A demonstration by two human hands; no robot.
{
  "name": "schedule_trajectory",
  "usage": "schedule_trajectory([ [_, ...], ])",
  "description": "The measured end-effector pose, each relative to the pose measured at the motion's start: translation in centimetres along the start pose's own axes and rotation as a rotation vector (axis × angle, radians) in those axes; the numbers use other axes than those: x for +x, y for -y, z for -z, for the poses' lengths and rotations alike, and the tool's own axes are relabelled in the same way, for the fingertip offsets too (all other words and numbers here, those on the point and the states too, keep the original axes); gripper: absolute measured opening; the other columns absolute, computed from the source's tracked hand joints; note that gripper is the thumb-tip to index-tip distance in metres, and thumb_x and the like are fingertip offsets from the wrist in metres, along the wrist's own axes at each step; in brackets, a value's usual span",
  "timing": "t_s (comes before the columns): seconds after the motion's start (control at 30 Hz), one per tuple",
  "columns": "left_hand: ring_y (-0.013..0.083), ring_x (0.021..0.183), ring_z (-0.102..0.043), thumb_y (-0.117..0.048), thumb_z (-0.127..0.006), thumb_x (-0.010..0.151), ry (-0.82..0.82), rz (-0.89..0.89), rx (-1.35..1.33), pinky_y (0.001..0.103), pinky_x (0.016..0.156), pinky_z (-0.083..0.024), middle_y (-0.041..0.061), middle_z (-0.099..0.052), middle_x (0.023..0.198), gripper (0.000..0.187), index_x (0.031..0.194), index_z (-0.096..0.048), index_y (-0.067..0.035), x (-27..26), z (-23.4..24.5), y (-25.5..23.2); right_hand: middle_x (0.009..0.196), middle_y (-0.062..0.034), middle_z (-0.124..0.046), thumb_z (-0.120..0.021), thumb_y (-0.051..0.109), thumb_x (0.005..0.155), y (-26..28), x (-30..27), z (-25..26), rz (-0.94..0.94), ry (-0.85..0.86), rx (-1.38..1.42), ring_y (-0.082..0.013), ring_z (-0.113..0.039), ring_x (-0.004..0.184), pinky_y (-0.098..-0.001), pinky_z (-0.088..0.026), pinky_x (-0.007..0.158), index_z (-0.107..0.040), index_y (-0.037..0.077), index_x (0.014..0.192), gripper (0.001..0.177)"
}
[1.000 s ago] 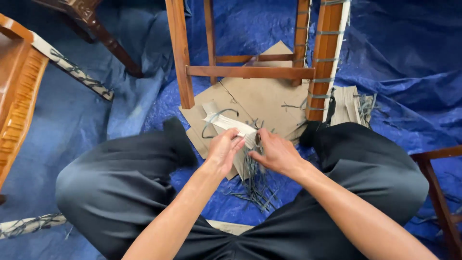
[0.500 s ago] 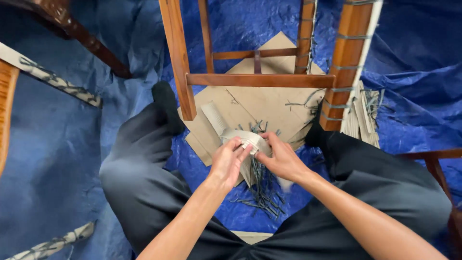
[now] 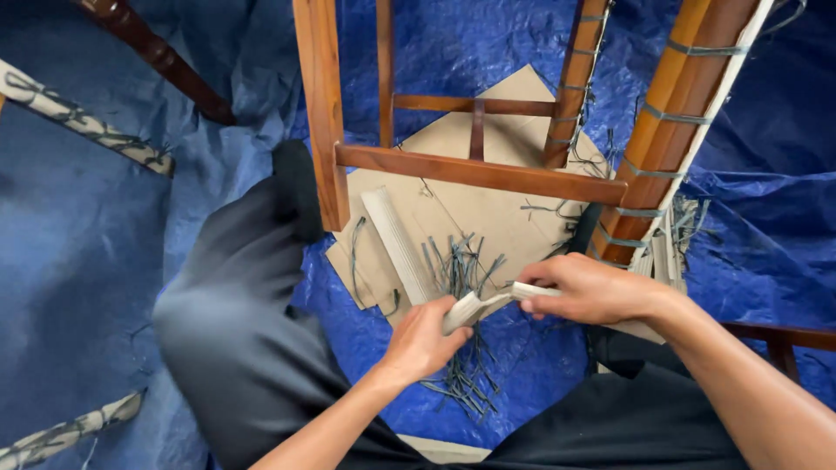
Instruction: The person is weaving straps onto the frame of a wooden chair.
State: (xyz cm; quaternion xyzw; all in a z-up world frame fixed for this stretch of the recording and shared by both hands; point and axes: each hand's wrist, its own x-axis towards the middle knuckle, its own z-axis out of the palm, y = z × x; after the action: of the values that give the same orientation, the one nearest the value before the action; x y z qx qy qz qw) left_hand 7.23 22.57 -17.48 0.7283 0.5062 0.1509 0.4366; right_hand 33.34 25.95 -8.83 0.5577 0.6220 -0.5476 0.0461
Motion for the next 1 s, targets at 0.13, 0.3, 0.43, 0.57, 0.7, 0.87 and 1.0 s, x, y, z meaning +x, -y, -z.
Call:
schedule_trajectory([
  [0.13, 0.0411, 0.095, -0.069, -0.031, -0.076, 0.084, 0.165, 0.053, 0.094, 0.051, 0.082, -0.052, 0.018, -0.073, 0.093, 0.033, 0.108, -0.068, -0.01, 1.3, 5.7, -1.3, 0.08, -0.0122, -0.077, -0.071, 0.031, 0.086, -2.5, 0.3, 1.4, 0.067, -0.145, -0.297, -0.0241, -0.073, 0.076, -0.0403, -0.056, 0.07, -0.076, 0.011, 0.099, 0.025],
  [0.3, 0.0428, 0.096, -0.067, -0.034, -0.078, 0.085, 0.089, -0.432, 0.259, 0.051, 0.08, -0.053, 0.02, -0.071, 0.1, 0.042, 0.113, -0.062, -0.007, 6.6, 12.8, -0.2, 0.081, -0.0133, -0.074, -0.072, 0.04, 0.087, 0.5, 0.5, 4.3, 0.01, -0.317, -0.282, -0.0259, -0.073, 0.073, -0.041, -0.056, 0.069, -0.072, 0.012, 0.106, 0.033],
  [0.43, 0.04, 0.105, -0.068, -0.036, -0.079, 0.087, 0.104, -0.519, 0.311, 0.05, 0.083, -0.054, 0.015, -0.072, 0.111, 0.047, 0.121, -0.058, -0.011, 12.1, 17.4, -1.5, 0.086, -0.0105, -0.075, -0.072, 0.034, 0.088, 2.3, 0.9, 6.3, 0.182, -0.635, -0.187, -0.0248, -0.073, 0.078, -0.0414, -0.055, 0.071, -0.066, 0.006, 0.106, 0.034],
  [0.57, 0.0385, 0.109, -0.064, -0.03, -0.078, 0.086, 0.112, -0.531, 0.366, 0.051, 0.084, -0.05, 0.013, -0.069, 0.117, 0.048, 0.127, -0.059, -0.013, 14.8, 18.7, -1.9, 0.094, -0.0123, -0.072, -0.071, 0.028, 0.094, 3.3, 1.4, 6.7, 0.142, -0.76, -0.264, -0.0287, -0.07, 0.086, -0.0433, -0.054, 0.076, -0.069, 0.007, 0.111, 0.027],
  [0.7, 0.0357, 0.103, -0.06, -0.022, -0.075, 0.086, 0.047, -0.561, 0.523, 0.048, 0.09, -0.046, 0.013, -0.065, 0.11, 0.047, 0.131, -0.064, -0.017, 16.0, 18.8, -1.0, 0.109, -0.0169, -0.067, -0.069, 0.019, 0.097, 3.1, 2.0, 6.4, 0.334, -0.938, -0.53, -0.0381, -0.063, 0.107, -0.0456, -0.05, 0.091, -0.068, 0.005, 0.115, 0.023],
  [0.87, 0.0358, 0.107, -0.06, -0.014, -0.071, 0.092, 0.003, -0.618, 0.411, 0.048, 0.094, -0.046, 0.012, -0.067, 0.116, 0.034, 0.126, -0.069, -0.015, 16.9, 18.1, 0.9, 0.116, -0.0157, -0.069, -0.065, 0.017, 0.101, 3.9, 1.8, 5.8, 0.361, -0.938, -0.5, -0.039, -0.064, 0.113, -0.0462, -0.05, 0.094, -0.068, 0.004, 0.117, 0.02],
  [1.0, 0.0363, 0.111, -0.062, -0.018, -0.072, 0.094, 0.087, -0.642, 0.297, 0.048, 0.094, -0.048, 0.014, -0.067, 0.116, 0.037, 0.128, -0.066, -0.009, 16.5, 17.8, 0.7, 0.118, -0.0179, -0.068, -0.067, 0.024, 0.096, 2.8, 2.3, 5.6, 0.333, -0.801, -0.448, -0.04, -0.064, 0.11, -0.0463, -0.051, 0.091, -0.065, 0.003, 0.123, 0.034],
])
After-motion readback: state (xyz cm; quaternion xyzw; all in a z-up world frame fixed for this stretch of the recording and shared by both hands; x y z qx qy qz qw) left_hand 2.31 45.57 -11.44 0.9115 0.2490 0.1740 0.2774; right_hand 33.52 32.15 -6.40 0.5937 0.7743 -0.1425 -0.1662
